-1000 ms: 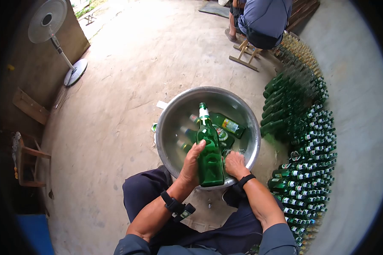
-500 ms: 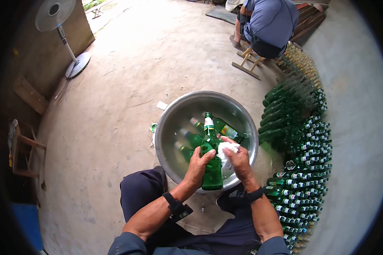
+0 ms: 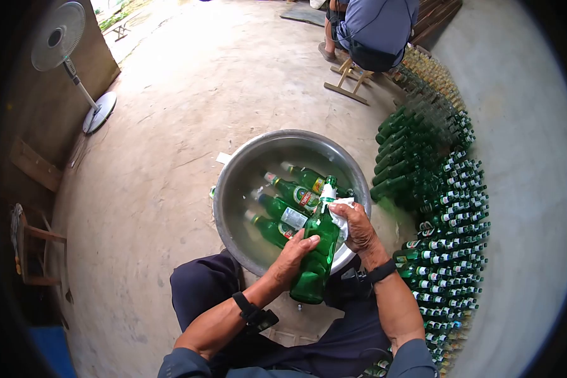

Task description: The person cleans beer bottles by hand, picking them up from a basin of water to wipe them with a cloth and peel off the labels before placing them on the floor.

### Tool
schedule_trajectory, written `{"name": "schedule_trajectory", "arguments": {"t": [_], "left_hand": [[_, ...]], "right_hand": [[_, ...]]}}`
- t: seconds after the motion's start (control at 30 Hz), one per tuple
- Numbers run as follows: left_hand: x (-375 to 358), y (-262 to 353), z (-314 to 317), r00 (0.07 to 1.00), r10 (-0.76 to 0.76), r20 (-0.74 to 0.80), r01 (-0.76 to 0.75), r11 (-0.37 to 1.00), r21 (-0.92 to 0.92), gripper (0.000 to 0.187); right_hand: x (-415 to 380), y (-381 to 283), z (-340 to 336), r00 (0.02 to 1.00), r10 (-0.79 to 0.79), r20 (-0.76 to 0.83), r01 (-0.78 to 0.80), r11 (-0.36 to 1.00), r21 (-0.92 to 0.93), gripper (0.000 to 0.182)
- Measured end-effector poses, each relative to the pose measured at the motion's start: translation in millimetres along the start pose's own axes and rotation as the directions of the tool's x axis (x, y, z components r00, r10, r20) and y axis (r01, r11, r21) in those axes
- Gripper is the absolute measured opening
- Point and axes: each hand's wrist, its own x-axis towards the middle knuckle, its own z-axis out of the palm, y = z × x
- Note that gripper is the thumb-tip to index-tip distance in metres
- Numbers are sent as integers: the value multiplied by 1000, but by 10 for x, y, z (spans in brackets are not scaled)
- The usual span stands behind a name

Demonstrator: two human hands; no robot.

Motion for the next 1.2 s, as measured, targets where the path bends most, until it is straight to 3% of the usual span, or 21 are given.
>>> {"name": "schedule_trajectory", "arguments": {"t": [0.07, 0.17, 0.23, 0.37, 0.43, 0.57, 0.67, 0.77, 0.8, 0.83, 0.9, 1.1, 1.2], "left_hand": [[-14, 6, 21, 999, -16, 29, 18, 999, -48, 53], [-45, 30, 83, 998, -12, 69, 18, 995, -94, 54], [-56, 13, 68, 993, -37, 111, 59, 977, -206, 53], [-20, -56, -20, 997, -3, 78, 13, 993, -119, 53], [-37, -25, -48, 983, -103, 154, 125, 981, -145, 54], [-151, 57, 150, 975, -177, 135, 209, 939, -273, 52], [-148, 25, 110, 978, -171, 116, 198, 937, -288, 51], [-110, -49, 11, 980, -182, 75, 196, 936, -291, 49], [-109, -81, 0, 983, -182, 20, 182, 955, -235, 48], [-111, -109, -8, 983, -180, -33, 171, 969, -178, 49], [-128, -173, 7, 984, -163, -67, 154, 981, -118, 50], [-174, -150, 49, 988, -134, -80, 131, 991, -39, 47], [-169, -94, 64, 989, -104, -101, 103, 995, -11, 49]], "right_hand": [[11, 58, -74, 999, 27, 18, -29, 986, 162, 26], [-2, 61, 21, 999, 31, 21, -35, 970, 242, 27], [-25, 33, 97, 999, 30, 30, -36, 967, 251, 27], [-31, 50, 133, 999, -13, -32, 19, 982, 190, 27], [-39, 38, 154, 1000, 4, -9, -2, 976, 220, 28], [6, 74, 155, 997, 56, 51, -68, 954, 292, 30], [26, 94, 141, 999, 48, 17, -51, 984, 169, 32], [142, 221, 132, 956, -239, -168, 184, 939, -290, 28], [169, 205, 131, 906, -403, -129, 259, 769, -585, 24], [202, 211, 118, 909, -397, -127, 254, 770, -586, 24], [249, 240, 94, 784, -612, -102, 253, 465, -848, 20], [141, 136, 128, 796, -605, -12, 272, 376, -886, 15], [84, 77, 201, 886, -461, 52, 264, 406, -875, 22]]}}
